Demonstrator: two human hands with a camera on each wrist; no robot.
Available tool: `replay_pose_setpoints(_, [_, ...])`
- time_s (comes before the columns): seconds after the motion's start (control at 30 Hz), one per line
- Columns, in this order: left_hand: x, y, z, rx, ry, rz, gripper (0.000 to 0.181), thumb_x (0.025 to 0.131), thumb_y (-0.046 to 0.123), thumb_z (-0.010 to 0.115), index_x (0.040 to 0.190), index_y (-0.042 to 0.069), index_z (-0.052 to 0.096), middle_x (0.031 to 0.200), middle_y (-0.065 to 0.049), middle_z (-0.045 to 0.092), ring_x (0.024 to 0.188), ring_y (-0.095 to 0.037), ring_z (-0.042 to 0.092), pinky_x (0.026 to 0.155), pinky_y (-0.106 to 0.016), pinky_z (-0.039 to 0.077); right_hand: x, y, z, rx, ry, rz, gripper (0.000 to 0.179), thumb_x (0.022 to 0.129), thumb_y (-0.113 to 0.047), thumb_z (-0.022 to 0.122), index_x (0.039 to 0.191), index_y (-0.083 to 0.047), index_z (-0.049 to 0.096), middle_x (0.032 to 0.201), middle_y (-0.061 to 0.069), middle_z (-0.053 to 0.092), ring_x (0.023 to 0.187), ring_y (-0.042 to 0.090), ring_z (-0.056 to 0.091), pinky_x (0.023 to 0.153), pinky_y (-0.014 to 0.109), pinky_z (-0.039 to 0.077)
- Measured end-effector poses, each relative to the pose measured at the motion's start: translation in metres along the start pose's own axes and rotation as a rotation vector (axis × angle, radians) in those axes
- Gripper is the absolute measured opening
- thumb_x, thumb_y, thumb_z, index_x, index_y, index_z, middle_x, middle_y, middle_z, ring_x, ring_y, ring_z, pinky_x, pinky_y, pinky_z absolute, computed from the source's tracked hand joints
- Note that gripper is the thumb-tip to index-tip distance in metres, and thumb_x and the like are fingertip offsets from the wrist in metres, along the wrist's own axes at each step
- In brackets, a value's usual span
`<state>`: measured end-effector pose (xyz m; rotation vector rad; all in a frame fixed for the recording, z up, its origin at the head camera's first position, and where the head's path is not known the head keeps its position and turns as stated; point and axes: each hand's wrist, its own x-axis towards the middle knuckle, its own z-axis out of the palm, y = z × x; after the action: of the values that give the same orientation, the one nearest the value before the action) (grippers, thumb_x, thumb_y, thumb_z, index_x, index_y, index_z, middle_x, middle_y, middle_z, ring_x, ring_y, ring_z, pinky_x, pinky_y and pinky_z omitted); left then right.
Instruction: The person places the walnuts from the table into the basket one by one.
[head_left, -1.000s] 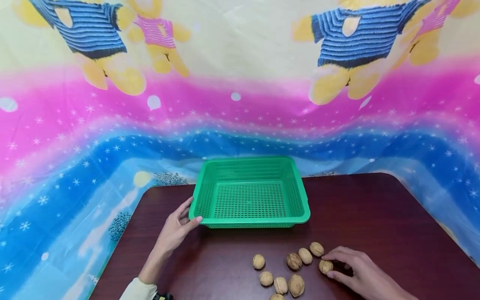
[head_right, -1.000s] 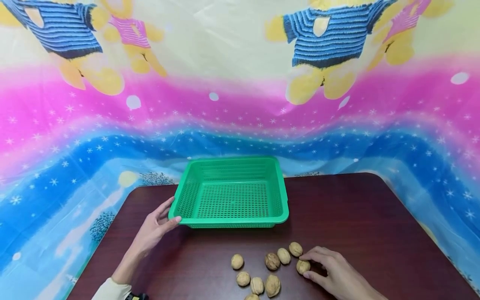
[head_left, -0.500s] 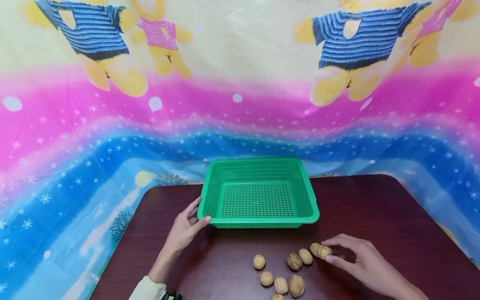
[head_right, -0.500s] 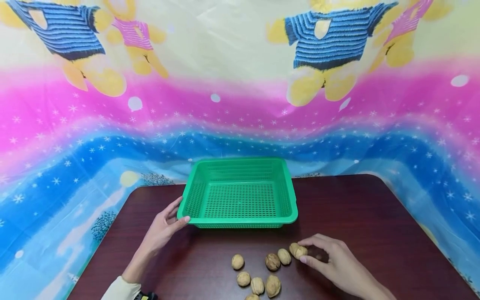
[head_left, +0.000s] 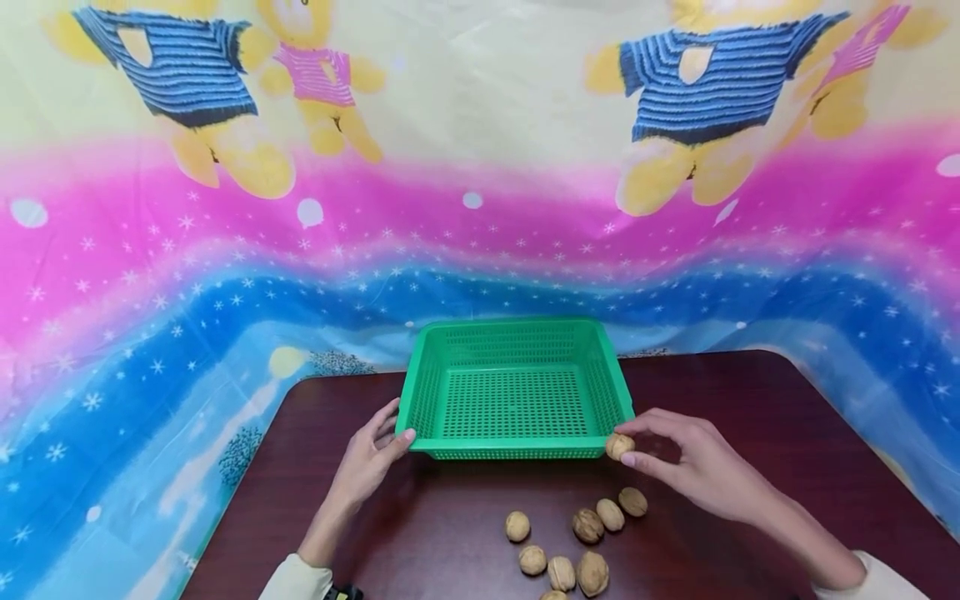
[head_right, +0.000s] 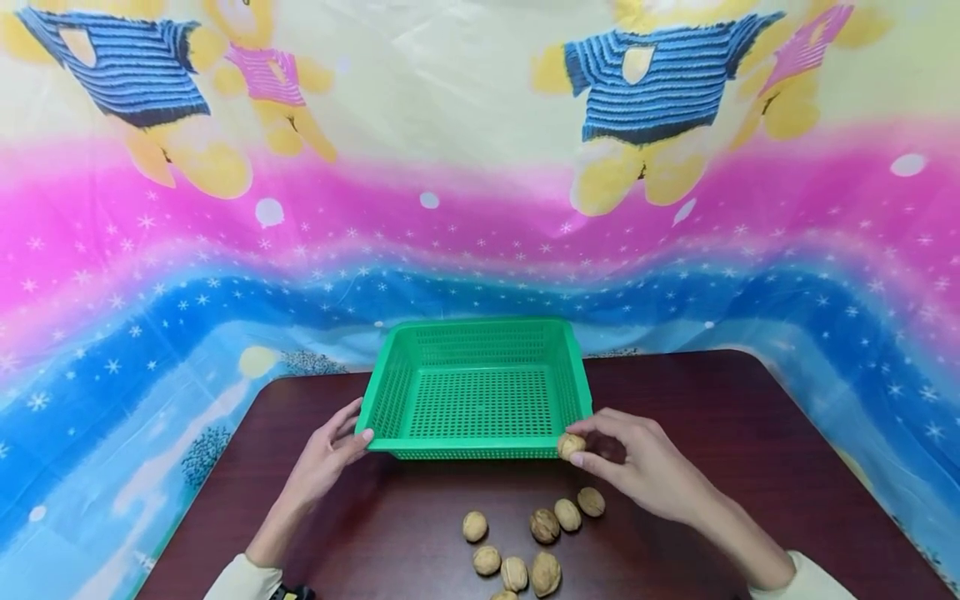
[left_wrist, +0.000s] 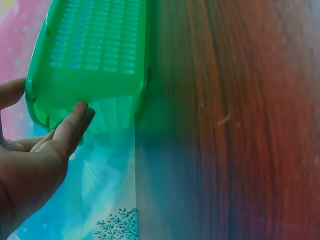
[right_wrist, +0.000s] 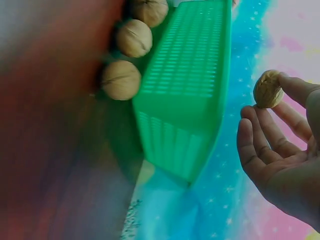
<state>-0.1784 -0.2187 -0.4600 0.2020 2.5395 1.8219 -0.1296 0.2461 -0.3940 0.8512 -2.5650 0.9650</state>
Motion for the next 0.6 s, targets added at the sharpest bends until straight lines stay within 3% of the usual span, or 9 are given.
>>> replay_pose_setpoints(0.17, [0.003, -0.005, -0.005, -0.030, -0.032, 0.015, 0.068, 0.109, 0.022, 0.065, 0.168, 0.007, 0.035, 0.154, -0.028, 0.058, 0.139, -0.044, 0.062, 0.102, -0.035, 0.063, 0.028, 0.001, 0.003, 0.032, -0.042, 0.015, 0.025, 0.098, -0.022, 0.082, 0.122, -0.026, 0.078, 0.106, -0.021, 0.075, 0.090, -0.002, 0.068, 0.069, 0.023, 0.057])
replay_pose_setpoints(0.4, [0.005, -0.013, -0.008, -0.068, -0.043, 0.029, 0.064, 0.110, 0.022, 0.063, 0.167, 0.008, 0.037, 0.153, -0.028, 0.058, 0.137, -0.045, 0.063, 0.102, -0.034, 0.063, 0.060, 0.011, 0.018, 0.090, -0.149, 0.089, 0.026, 0.103, -0.035, 0.075, 0.126, -0.023, 0.078, 0.111, -0.017, 0.076, 0.101, 0.002, 0.070, 0.081, 0.028, 0.062])
replay_pose_setpoints(0.6, [0.007, -0.016, -0.007, -0.088, -0.042, 0.045, 0.064, 0.110, 0.022, 0.063, 0.167, 0.008, 0.038, 0.153, -0.028, 0.058, 0.136, -0.045, 0.064, 0.101, -0.030, 0.062, 0.078, 0.022, 0.030, 0.113, -0.186, 0.129, 0.024, 0.104, -0.038, 0.072, 0.124, -0.026, 0.077, 0.109, -0.013, 0.076, 0.103, 0.008, 0.070, 0.082, 0.030, 0.061])
